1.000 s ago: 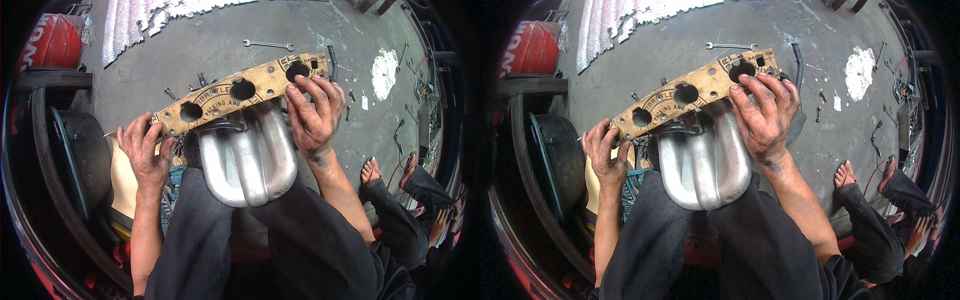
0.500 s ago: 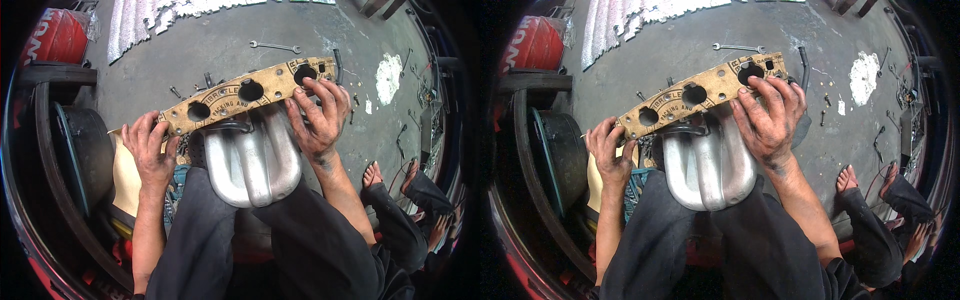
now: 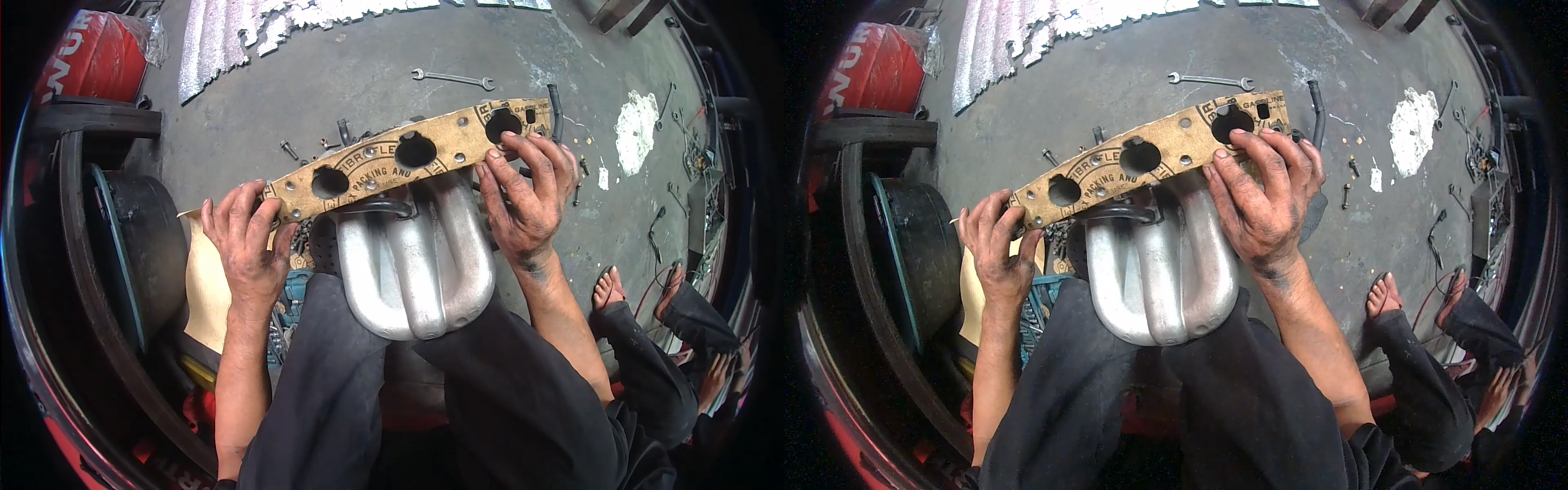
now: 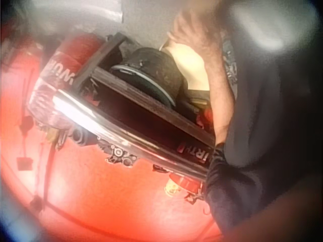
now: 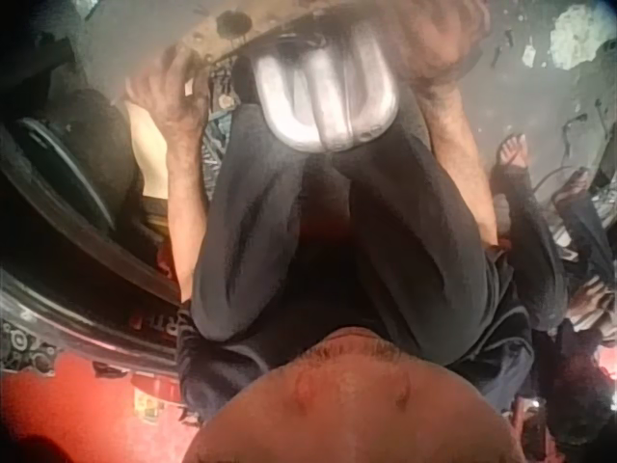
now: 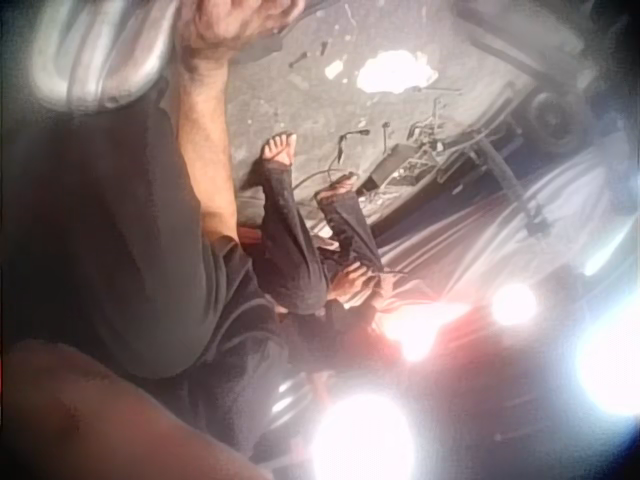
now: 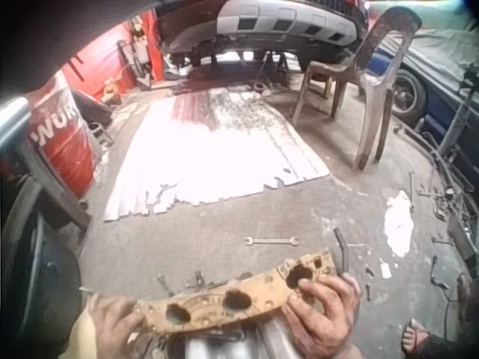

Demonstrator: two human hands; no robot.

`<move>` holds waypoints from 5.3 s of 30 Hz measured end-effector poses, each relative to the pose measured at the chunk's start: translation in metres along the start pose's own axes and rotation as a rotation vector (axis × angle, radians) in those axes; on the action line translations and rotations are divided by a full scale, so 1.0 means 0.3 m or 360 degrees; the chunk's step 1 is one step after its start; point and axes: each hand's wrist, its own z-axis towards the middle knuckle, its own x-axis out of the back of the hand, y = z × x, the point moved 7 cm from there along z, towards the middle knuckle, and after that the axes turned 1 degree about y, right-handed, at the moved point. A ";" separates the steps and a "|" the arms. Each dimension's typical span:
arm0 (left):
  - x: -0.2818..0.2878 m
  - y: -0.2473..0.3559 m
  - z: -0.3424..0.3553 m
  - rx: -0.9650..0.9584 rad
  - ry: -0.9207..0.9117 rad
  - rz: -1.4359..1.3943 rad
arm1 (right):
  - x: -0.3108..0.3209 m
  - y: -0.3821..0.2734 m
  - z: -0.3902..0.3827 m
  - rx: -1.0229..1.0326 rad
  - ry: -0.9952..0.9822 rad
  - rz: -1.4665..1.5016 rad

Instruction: The person uses scissors to cut a new gasket from a sheet of gasket material, using an old intake manifold gasket as a template, and then fits the new gasket onto an intake manifold.

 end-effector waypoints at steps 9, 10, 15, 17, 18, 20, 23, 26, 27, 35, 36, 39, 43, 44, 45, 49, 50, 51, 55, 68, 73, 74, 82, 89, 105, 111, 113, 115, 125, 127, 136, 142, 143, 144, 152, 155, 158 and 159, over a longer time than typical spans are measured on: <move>-0.002 -0.006 -0.003 0.0008 0.0011 -0.0030 | -0.003 0.002 0.002 0.0018 0.0001 0.0014; -0.002 -0.006 -0.003 0.0008 0.0011 -0.0030 | -0.002 0.002 0.003 0.0018 0.0001 0.0013; -0.001 -0.009 -0.004 0.0029 0.0007 -0.0028 | -0.010 0.000 0.000 0.0016 0.0004 0.0021; -0.003 -0.007 -0.001 0.0021 0.0007 -0.0034 | -0.004 -0.003 0.006 -0.0012 -0.0019 -0.0015; -0.003 -0.006 0.001 0.0015 0.0007 -0.0033 | -0.001 -0.005 0.008 -0.0040 -0.0041 -0.0043; -0.004 0.002 0.005 0.0009 0.0004 -0.0035 | 0.008 -0.010 0.011 -0.0076 -0.0045 -0.0086; -0.001 -0.003 -0.007 -0.0032 0.0056 -0.0045 | 0.012 -0.030 0.011 -0.0120 -0.0022 -0.0155; -0.002 -0.010 -0.019 -0.0013 0.0058 -0.0058 | 0.006 -0.029 0.002 -0.0114 0.0030 -0.0094; -0.007 -0.002 -0.018 -0.0034 0.0067 -0.0078 | 0.003 -0.025 -0.001 -0.0126 -0.0022 -0.0089; -0.007 0.004 -0.013 -0.0009 0.0043 -0.0028 | 0.017 -0.006 -0.006 -0.0119 -0.0042 -0.0067; -0.004 0.004 -0.013 -0.0008 0.0046 -0.0028 | 0.018 -0.002 -0.007 -0.0119 -0.0040 -0.0061; -0.010 0.008 -0.005 -0.0004 0.0018 -0.0030 | 0.023 0.016 -0.017 -0.0103 -0.0045 -0.0060; -0.008 0.007 -0.006 0.0010 0.0011 -0.0026 | 0.025 0.042 -0.015 -0.0103 -0.0021 -0.0085; -0.008 0.007 -0.007 0.0010 0.0017 -0.0031 | 0.030 0.052 -0.014 -0.0136 0.0008 -0.0125; -0.008 0.008 -0.007 0.0010 0.0023 -0.0036 | 0.037 0.061 -0.013 -0.0169 0.0038 -0.0165; -0.007 0.008 -0.007 0.0016 0.0012 -0.0022 | 0.040 0.069 -0.006 -0.0208 -0.0024 -0.0175; -0.006 0.007 -0.006 0.0012 0.0002 -0.0015 | 0.042 0.067 -0.001 -0.0208 -0.0026 -0.0172; -0.005 0.005 -0.006 0.0008 -0.0009 -0.0007 | 0.043 0.068 0.005 -0.0221 -0.0042 -0.0146; -0.003 0.004 -0.005 0.0004 -0.0032 0.0021 | 0.046 0.076 0.011 -0.0237 -0.0070 -0.0102; -0.001 -0.006 -0.006 0.0025 -0.0022 0.0043 | 0.047 0.081 0.011 -0.0207 -0.0014 -0.0074; -0.005 0.000 -0.006 0.0000 -0.0033 0.0115 | 0.043 0.081 0.018 -0.0281 0.0043 -0.0103; -0.001 -0.002 -0.009 0.0003 -0.0024 0.0116 | 0.040 0.073 0.024 -0.0275 0.0042 -0.0095; -0.002 -0.007 -0.006 0.0004 -0.0045 0.0112 | 0.042 0.062 0.037 -0.0358 -0.0035 -0.0206; -0.001 -0.001 0.000 0.0044 -0.0070 0.0106 | 0.050 0.007 0.088 -0.0351 -0.0289 -0.0536; 0.004 -0.008 -0.002 0.0098 -0.0068 0.0100 | 0.044 0.012 0.078 -0.0325 -0.0262 -0.0539; 0.005 -0.009 0.003 0.0168 -0.0056 0.0028 | 0.047 0.020 0.071 -0.0307 -0.0212 -0.0500; 0.010 -0.003 0.005 0.0191 -0.0044 0.0001 | 0.047 0.025 0.068 -0.0331 -0.0169 -0.0471; 0.019 -0.003 0.005 0.0280 -0.0031 -0.0011 | 0.041 0.026 0.066 -0.0348 -0.0180 -0.0452; 0.015 0.011 0.014 0.0442 0.0000 -0.0116 | 0.051 0.035 0.063 -0.0364 -0.0203 -0.0439; 0.014 -0.004 0.002 0.0505 0.0000 -0.0177 | 0.038 0.036 0.060 -0.0373 -0.0194 -0.0404; -0.004 -0.031 -0.018 0.0587 0.0008 -0.0287 | 0.046 0.034 0.065 -0.0349 -0.0137 -0.0429; -0.018 -0.093 -0.054 0.0467 0.0083 -0.0300 | 0.029 0.020 0.062 -0.0373 -0.0158 -0.0376; -0.023 -0.096 -0.059 0.0482 0.0090 -0.0284 | 0.031 0.023 0.061 -0.0378 -0.0158 -0.0389; -0.019 -0.100 -0.066 0.0489 0.0153 -0.0378 | 0.029 0.025 0.060 -0.0378 -0.0161 -0.0403; 0.021 -0.128 -0.076 0.0498 0.0221 -0.0265 | 0.036 0.027 0.060 -0.0336 -0.0170 -0.0476; 0.037 -0.125 -0.115 0.0601 0.0309 -0.0330 | 0.022 0.032 0.050 -0.0347 -0.0175 -0.0475; 0.032 -0.144 -0.147 0.0822 0.0449 -0.0553 | 0.026 0.028 0.049 -0.0333 -0.0157 -0.0465; 0.017 -0.160 -0.156 0.0970 0.0486 -0.0725 | 0.026 0.029 0.049 -0.0330 -0.0145 -0.0459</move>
